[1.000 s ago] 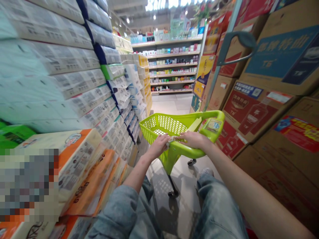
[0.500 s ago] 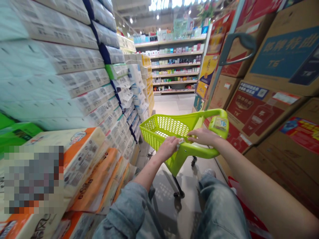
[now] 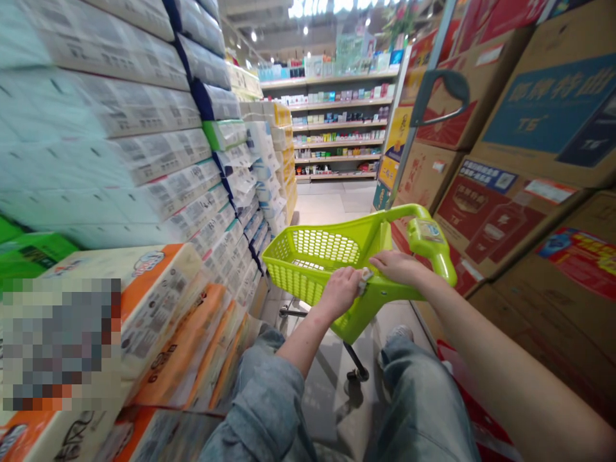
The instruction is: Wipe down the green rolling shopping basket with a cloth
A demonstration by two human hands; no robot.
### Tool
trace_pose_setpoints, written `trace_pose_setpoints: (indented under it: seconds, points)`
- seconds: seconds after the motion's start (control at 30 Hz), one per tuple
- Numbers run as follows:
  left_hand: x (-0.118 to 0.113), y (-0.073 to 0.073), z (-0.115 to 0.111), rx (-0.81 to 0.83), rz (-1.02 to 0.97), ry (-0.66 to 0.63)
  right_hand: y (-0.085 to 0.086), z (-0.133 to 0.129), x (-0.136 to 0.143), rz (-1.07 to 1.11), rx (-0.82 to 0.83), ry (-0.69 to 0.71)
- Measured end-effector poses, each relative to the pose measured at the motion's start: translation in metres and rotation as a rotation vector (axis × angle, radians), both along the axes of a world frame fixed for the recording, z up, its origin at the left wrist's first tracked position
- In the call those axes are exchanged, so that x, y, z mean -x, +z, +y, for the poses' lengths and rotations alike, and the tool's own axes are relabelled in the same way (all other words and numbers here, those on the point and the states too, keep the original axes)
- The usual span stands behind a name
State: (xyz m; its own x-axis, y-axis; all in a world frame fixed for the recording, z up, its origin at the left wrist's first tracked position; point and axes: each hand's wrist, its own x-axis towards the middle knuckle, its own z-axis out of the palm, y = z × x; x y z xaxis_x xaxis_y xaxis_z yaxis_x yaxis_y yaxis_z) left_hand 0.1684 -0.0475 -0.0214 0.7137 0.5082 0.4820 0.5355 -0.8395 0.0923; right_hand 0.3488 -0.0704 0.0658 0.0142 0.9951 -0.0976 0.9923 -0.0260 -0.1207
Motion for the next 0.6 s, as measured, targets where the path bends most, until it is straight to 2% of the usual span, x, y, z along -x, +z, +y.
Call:
trace_pose_setpoints:
  seconds: [0.07,0.17,0.3,0.4,0.5,0.6]
  points:
    - [0.014,-0.009,0.009,0.022,-0.002,0.062,-0.002,-0.001,-0.014,0.051,0.003,0.022]
    - [0.049,-0.024,0.03,0.046,0.051,0.181,-0.003,-0.004,-0.03,0.072,-0.014,0.064]
    - [0.086,-0.034,0.045,0.056,0.131,0.228,-0.003,-0.01,-0.04,0.003,-0.049,0.108]
    - [0.088,-0.036,0.041,0.047,0.144,0.29,-0.002,-0.013,-0.039,-0.079,-0.062,0.152]
    - [0.075,-0.036,0.031,0.043,0.147,0.377,-0.004,-0.013,-0.032,-0.129,-0.069,0.129]
    - [0.058,-0.035,0.021,0.031,0.138,0.361,-0.006,-0.01,-0.027,-0.161,-0.058,0.1]
